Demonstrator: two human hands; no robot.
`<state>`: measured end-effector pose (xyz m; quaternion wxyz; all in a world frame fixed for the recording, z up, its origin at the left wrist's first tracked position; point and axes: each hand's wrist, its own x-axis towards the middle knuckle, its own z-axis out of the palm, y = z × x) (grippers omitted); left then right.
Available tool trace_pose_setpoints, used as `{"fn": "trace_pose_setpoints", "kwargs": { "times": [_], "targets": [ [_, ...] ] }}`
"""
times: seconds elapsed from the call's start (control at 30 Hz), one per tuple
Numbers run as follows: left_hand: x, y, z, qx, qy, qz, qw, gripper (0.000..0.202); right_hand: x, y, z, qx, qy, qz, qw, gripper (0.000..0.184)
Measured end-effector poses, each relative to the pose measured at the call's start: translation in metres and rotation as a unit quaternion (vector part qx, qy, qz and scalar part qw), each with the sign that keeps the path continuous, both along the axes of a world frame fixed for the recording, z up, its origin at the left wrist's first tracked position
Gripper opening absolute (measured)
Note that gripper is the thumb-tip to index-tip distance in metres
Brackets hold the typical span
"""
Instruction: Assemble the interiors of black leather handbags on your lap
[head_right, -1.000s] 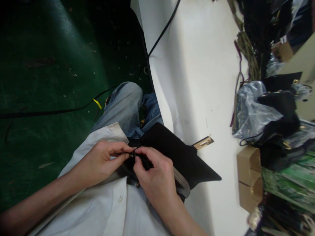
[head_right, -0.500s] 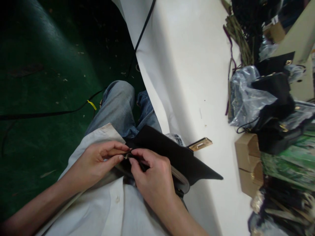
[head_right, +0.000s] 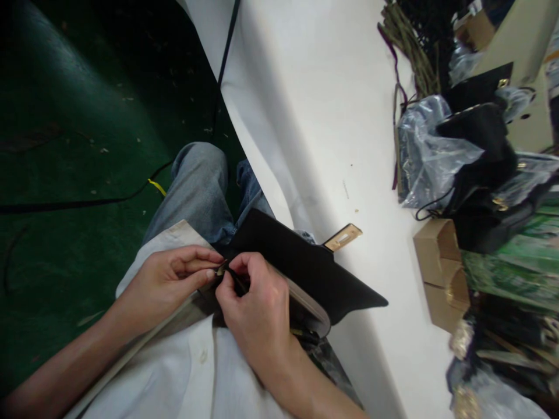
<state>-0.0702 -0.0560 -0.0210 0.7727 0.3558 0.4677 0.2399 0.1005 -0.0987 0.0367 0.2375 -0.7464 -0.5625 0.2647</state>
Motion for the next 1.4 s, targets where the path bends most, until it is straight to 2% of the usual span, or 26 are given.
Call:
{"fn": "trace_pose_setpoints", "kwargs": {
  "times": [0.2,0.5,0.67,0.77,1.0,1.17,1.3,1.4],
  "targets": [
    [0.004,0.000,0.003,0.021,0.005,0.005,1.000,0.021,-0.004,0.000,0.000,0.013,-0.007,-0.005,1.000,0.014],
    [0.009,-0.012,0.011,0.136,0.075,-0.025,0.988,0.024,-0.004,-0.001,0.000,0.038,-0.057,0.014,0.998,0.015],
    [0.002,-0.017,0.015,0.179,0.065,-0.053,0.980,0.042,0.002,-0.004,0.004,0.062,-0.069,0.068,0.993,0.016],
    [-0.001,-0.020,0.015,0.157,0.040,-0.063,0.985,0.057,0.006,-0.006,0.006,0.071,-0.068,0.104,0.990,0.016],
    [0.004,-0.024,0.007,0.087,0.000,-0.002,0.996,0.061,0.011,-0.008,0.005,0.062,-0.065,0.177,0.980,0.020],
    [0.010,-0.030,0.009,0.111,0.022,0.032,0.993,0.057,0.011,-0.006,0.005,0.081,-0.131,0.143,0.978,0.016],
    [0.015,-0.035,0.011,0.124,0.033,0.058,0.990,0.056,0.012,-0.006,0.007,0.068,-0.140,0.120,0.981,0.016],
    [0.017,-0.034,0.012,0.116,0.032,0.085,0.989,0.047,0.011,-0.008,0.008,0.063,-0.136,0.115,0.982,0.017]
  ]
}}
